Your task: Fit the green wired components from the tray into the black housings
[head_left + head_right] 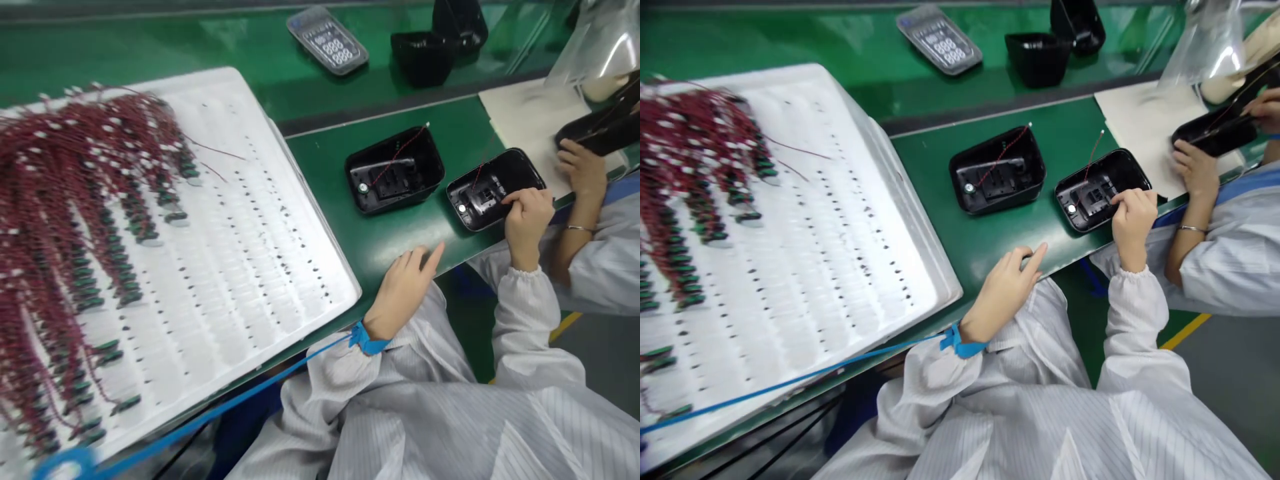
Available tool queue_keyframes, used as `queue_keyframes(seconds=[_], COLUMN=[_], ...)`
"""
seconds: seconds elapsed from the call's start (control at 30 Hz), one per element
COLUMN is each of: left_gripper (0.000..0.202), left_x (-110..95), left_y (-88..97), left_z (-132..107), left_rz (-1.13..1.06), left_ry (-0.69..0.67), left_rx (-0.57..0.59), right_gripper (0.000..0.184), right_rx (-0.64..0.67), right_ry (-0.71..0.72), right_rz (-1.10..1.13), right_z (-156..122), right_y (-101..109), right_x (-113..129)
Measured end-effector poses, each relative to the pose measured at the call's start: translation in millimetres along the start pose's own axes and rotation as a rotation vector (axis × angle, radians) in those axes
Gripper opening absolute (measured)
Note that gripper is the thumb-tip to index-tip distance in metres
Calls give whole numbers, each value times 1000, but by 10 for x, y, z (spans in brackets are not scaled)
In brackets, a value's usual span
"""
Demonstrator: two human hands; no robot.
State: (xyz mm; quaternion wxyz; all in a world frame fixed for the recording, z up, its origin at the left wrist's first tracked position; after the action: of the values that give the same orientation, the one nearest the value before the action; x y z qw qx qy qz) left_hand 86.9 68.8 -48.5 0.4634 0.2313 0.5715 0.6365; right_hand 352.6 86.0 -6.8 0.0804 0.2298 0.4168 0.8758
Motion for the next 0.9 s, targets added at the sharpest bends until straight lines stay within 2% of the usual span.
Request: queue_keyframes(seconds=[0.13, 0.33, 0.43, 0.5, 0.6, 0.7, 0.73, 0.8, 0.83, 0.9], left_gripper=[43, 32, 29, 28, 26, 27, 27, 26, 25, 25], left_x=[35, 64, 78, 79, 85, 80, 76, 65, 62, 61], left_y=[-13, -26, -18, -26, -58, -74, -75, -72, -71, -67], left_z=[-22, 19, 29, 33, 32, 25, 23, 20, 19, 18], left_rz=[-80, -143, -161, -185, -208, -210, -209, -209, -209, -210], left_ry=[13, 42, 49, 48, 56, 58, 55, 45, 41, 33], left_rx=[-34, 25, 35, 39, 52, 57, 57, 61, 64, 70], right_gripper=[28, 31, 36, 41, 46, 46, 45, 40, 36, 30], right_rx=[73, 179, 156, 108, 28, -10, 24, 197, 284, 406], right_ry=[-69, -110, -164, -189, -126, 172, 302, 534, 607, 666], right_rz=[-73, -122, -107, -89, -36, 86, 110, 92, 70, 21], right_z=[567, 1250, 1420, 1448, 1305, 881, 683, 262, 80, -161], right_y=[-378, -855, -951, -905, -666, -363, -318, -383, -446, -559], right_x=[-123, 56, 145, 204, 390, 853, 1052, 1430, 1573, 1743])
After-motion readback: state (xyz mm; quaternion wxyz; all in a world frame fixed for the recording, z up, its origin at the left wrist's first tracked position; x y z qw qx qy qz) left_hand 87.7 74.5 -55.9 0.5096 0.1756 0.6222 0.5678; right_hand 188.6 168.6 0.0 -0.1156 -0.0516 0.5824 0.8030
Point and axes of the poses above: each hand's wrist, its own z-axis towards the middle knuckle, its own y-axis out of the back of the hand, x = y × z, the point moved 9 cm from there along z, towards the middle knuckle, and after that the axes turned 6 degrees about -y, right-handed, at the moved point
